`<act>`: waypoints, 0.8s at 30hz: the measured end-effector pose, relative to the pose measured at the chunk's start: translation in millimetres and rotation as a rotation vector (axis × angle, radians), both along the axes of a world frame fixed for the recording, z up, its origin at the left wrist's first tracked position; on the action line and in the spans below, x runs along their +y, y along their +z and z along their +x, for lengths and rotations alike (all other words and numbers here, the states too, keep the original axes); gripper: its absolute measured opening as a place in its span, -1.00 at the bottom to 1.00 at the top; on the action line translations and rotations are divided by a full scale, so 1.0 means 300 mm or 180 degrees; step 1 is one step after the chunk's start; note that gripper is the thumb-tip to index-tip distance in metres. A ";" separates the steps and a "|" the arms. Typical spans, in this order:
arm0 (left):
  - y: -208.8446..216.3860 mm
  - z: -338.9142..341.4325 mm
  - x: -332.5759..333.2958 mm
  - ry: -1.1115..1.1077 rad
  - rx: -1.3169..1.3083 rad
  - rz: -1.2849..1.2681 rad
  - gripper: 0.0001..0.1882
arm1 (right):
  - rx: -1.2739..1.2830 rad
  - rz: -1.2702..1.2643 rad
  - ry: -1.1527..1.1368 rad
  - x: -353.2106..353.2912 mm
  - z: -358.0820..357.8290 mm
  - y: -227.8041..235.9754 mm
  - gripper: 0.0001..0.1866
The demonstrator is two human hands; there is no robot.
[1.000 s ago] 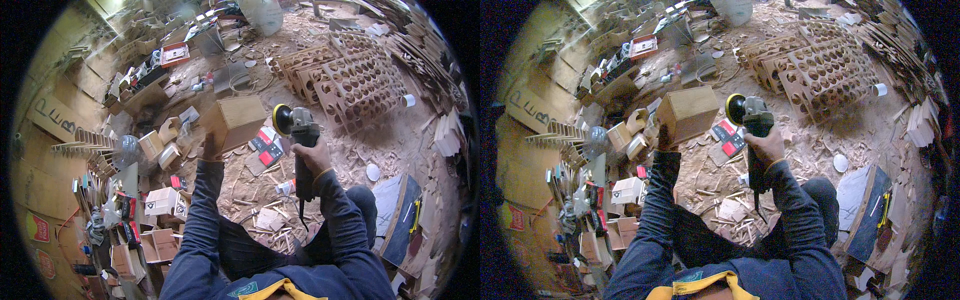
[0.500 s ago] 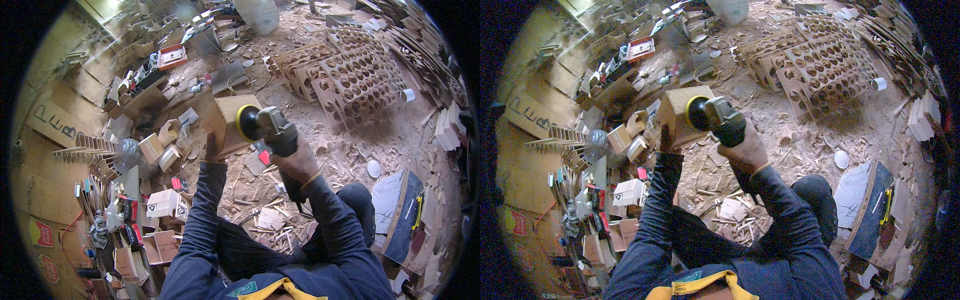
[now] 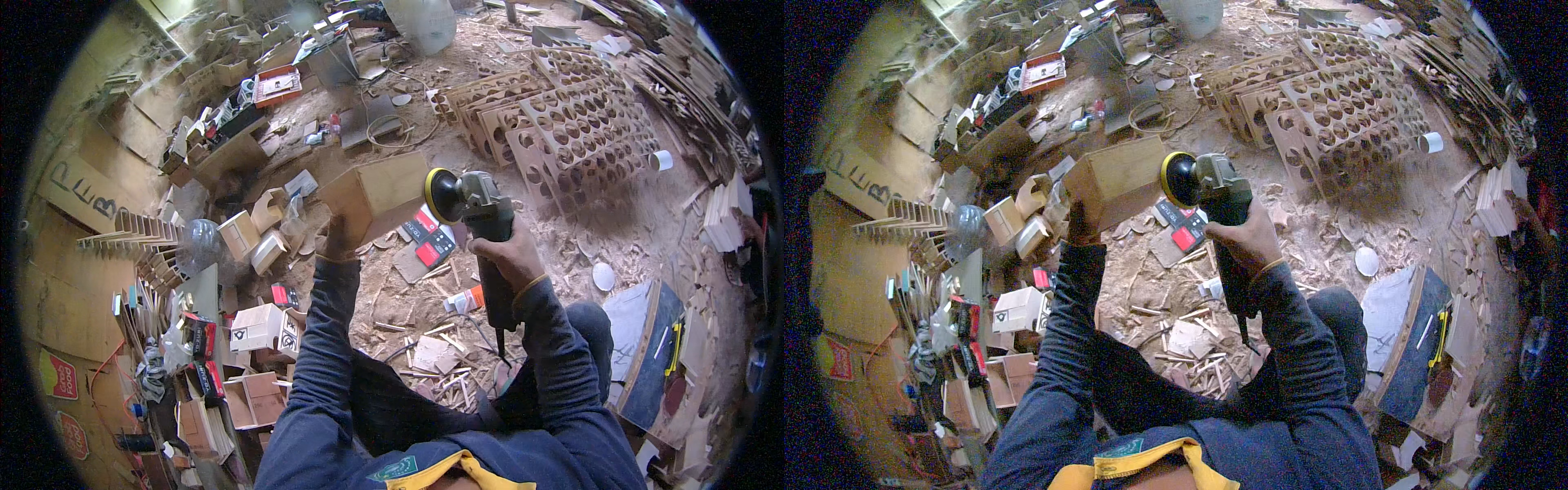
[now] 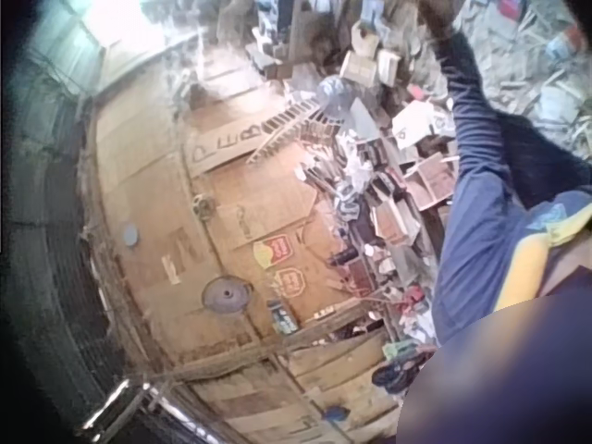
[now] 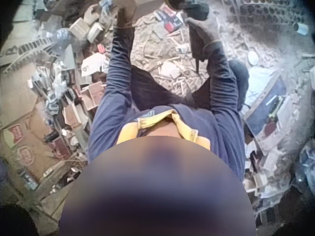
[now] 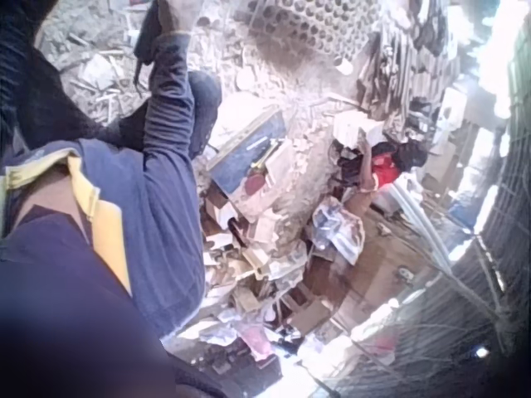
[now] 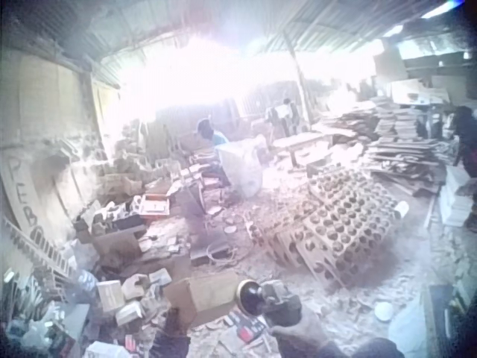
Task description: The person sits on the floor and uses an angle grinder with a sanding disc to smooth the surfaces of small wooden boxes. They repeatedly pick up a box, sand its faces and edges, then place it aside and pick up another box to continue the process.
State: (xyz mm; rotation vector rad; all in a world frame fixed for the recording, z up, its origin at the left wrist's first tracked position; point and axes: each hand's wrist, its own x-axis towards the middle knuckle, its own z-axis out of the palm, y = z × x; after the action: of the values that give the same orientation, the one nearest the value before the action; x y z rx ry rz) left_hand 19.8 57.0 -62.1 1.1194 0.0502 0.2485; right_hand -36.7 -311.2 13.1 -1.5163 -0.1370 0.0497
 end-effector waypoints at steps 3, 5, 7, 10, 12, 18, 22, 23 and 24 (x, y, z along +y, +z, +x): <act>-0.004 -0.019 0.016 0.0030 0.0009 0.0031 -0.51 | 0.0341 -0.0198 -0.0043 0.011 0.004 0.002 -0.55; -0.008 -0.031 0.025 0.0043 0.0007 0.0057 -0.51 | 0.0290 -0.0155 0.0003 0.016 0.002 0.003 -0.47; -0.012 -0.037 0.030 0.0054 0.0000 0.0066 -0.51 | 0.0240 -0.0181 -0.0031 0.021 -0.001 0.012 -0.43; -0.020 -0.039 0.028 0.0080 -0.0016 0.0082 -0.50 | 0.0105 -0.0140 -0.0026 0.036 -0.023 0.041 -0.43; -0.021 -0.039 0.022 0.0093 -0.0021 0.0103 -0.50 | -0.0047 0.0049 0.0179 0.039 -0.038 0.066 -0.42; -0.013 -0.057 0.005 0.0119 -0.0110 0.0034 -0.54 | 0.0176 -0.0193 0.0187 0.072 -0.062 0.116 -0.44; -0.003 -0.069 -0.016 0.0103 -0.0130 -0.0032 -0.55 | -0.0012 -0.0173 0.0298 0.084 -0.087 0.157 -0.42; 0.001 -0.071 -0.023 0.0106 -0.0134 -0.0067 -0.55 | 0.0009 -0.0190 0.0294 0.087 -0.095 0.166 -0.42; 0.007 -0.070 -0.031 0.0110 -0.0154 -0.0103 -0.55 | 0.0050 -0.0255 0.0279 0.091 -0.103 0.174 -0.42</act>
State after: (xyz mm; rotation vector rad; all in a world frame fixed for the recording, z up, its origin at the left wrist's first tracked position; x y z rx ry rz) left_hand -1.2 47.6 -60.1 1.0805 0.0303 0.3046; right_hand -67.5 -283.9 65.4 -1.5892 -0.1909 0.1387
